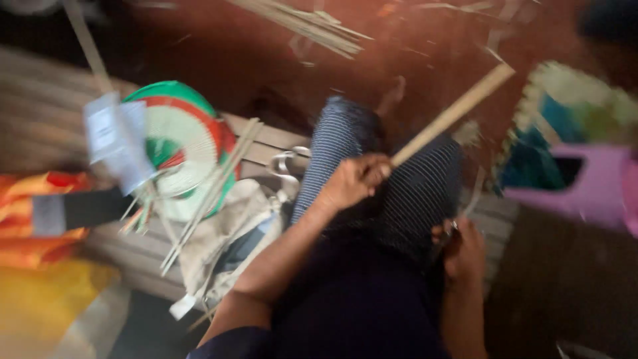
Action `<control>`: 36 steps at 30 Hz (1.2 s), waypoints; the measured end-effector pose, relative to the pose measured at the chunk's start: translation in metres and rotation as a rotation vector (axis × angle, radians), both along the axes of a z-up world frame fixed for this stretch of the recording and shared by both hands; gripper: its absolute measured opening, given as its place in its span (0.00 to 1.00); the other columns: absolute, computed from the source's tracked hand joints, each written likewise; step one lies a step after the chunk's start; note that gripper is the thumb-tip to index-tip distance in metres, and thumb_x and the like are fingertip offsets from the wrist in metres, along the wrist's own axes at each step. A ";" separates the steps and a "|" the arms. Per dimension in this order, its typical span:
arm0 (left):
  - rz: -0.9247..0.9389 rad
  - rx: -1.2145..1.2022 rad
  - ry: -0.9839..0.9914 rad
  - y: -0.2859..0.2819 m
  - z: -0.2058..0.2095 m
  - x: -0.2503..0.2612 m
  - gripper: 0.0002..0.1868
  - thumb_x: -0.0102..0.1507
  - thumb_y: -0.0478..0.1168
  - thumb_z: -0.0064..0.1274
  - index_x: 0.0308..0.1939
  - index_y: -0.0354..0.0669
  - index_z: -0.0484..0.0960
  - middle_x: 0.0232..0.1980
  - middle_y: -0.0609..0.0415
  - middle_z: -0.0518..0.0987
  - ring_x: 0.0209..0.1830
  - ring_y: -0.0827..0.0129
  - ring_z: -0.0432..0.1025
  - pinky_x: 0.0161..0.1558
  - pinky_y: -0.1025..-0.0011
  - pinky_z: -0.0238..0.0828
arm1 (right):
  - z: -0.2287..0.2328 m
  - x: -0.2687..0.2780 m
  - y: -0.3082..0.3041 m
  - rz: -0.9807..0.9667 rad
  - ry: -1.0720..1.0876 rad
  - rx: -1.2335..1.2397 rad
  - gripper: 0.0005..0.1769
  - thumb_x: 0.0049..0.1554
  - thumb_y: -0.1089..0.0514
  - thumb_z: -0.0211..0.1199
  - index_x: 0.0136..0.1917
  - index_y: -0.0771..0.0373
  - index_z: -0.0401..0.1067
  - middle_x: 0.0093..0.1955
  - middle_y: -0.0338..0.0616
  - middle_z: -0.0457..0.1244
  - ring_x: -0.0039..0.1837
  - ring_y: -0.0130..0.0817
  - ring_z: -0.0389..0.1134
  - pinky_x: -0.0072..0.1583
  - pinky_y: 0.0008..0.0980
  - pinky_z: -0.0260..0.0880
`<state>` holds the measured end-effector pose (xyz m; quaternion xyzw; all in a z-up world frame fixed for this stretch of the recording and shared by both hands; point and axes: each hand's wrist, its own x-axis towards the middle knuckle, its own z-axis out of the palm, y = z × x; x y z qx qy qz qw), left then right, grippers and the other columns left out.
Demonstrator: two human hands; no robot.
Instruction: Using a small hand knife to shave and smooth a long bamboo strip for craft assembly.
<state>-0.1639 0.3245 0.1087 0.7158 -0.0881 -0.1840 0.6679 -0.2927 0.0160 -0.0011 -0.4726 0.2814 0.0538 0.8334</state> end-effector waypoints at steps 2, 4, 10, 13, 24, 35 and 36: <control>0.119 0.050 -0.059 0.012 -0.026 -0.010 0.15 0.67 0.54 0.57 0.50 0.52 0.87 0.38 0.54 0.86 0.38 0.64 0.83 0.43 0.68 0.79 | -0.006 0.013 0.003 -0.026 0.092 -0.302 0.11 0.66 0.49 0.62 0.45 0.55 0.68 0.39 0.45 0.65 0.39 0.42 0.74 0.36 0.32 0.76; 0.131 0.095 0.034 0.020 -0.009 -0.016 0.16 0.68 0.55 0.53 0.46 0.49 0.86 0.37 0.56 0.84 0.38 0.70 0.79 0.43 0.70 0.75 | 0.035 0.054 0.022 0.090 0.131 -0.461 0.11 0.68 0.52 0.60 0.45 0.57 0.68 0.37 0.49 0.66 0.34 0.37 0.70 0.36 0.30 0.71; 0.058 0.018 0.272 0.046 0.027 0.000 0.14 0.73 0.50 0.40 0.46 0.50 0.79 0.39 0.60 0.79 0.38 0.74 0.74 0.43 0.72 0.71 | 0.073 0.193 0.049 0.468 0.260 -0.969 0.11 0.68 0.51 0.61 0.49 0.60 0.72 0.35 0.49 0.69 0.36 0.32 0.69 0.41 0.33 0.68; -0.042 -0.034 0.434 0.062 0.018 0.004 0.17 0.73 0.50 0.39 0.54 0.47 0.78 0.38 0.58 0.78 0.34 0.73 0.72 0.37 0.72 0.70 | 0.091 0.231 0.066 0.601 0.329 -1.011 0.12 0.68 0.52 0.62 0.48 0.62 0.75 0.32 0.50 0.68 0.36 0.32 0.67 0.41 0.35 0.67; -0.182 -0.070 0.653 0.088 -0.039 0.007 0.16 0.70 0.52 0.44 0.50 0.54 0.86 0.37 0.59 0.78 0.33 0.75 0.71 0.39 0.80 0.68 | 0.011 0.308 -0.021 0.617 0.399 -1.442 0.32 0.69 0.34 0.57 0.54 0.67 0.79 0.54 0.69 0.69 0.58 0.72 0.66 0.59 0.57 0.60; 0.370 -0.181 0.689 0.073 -0.020 0.001 0.18 0.64 0.42 0.60 0.53 0.32 0.85 0.20 0.43 0.79 0.12 0.67 0.74 0.15 0.76 0.71 | 0.014 0.247 0.018 0.248 0.209 -0.430 0.10 0.62 0.54 0.64 0.50 0.63 0.72 0.35 0.56 0.65 0.30 0.44 0.71 0.31 0.43 0.75; 0.335 -0.171 0.695 0.074 -0.022 0.008 0.18 0.64 0.42 0.60 0.53 0.32 0.85 0.20 0.43 0.79 0.12 0.67 0.74 0.15 0.76 0.71 | 0.027 0.249 0.021 0.213 0.220 -0.429 0.10 0.62 0.54 0.64 0.50 0.63 0.72 0.35 0.56 0.65 0.30 0.44 0.71 0.31 0.43 0.75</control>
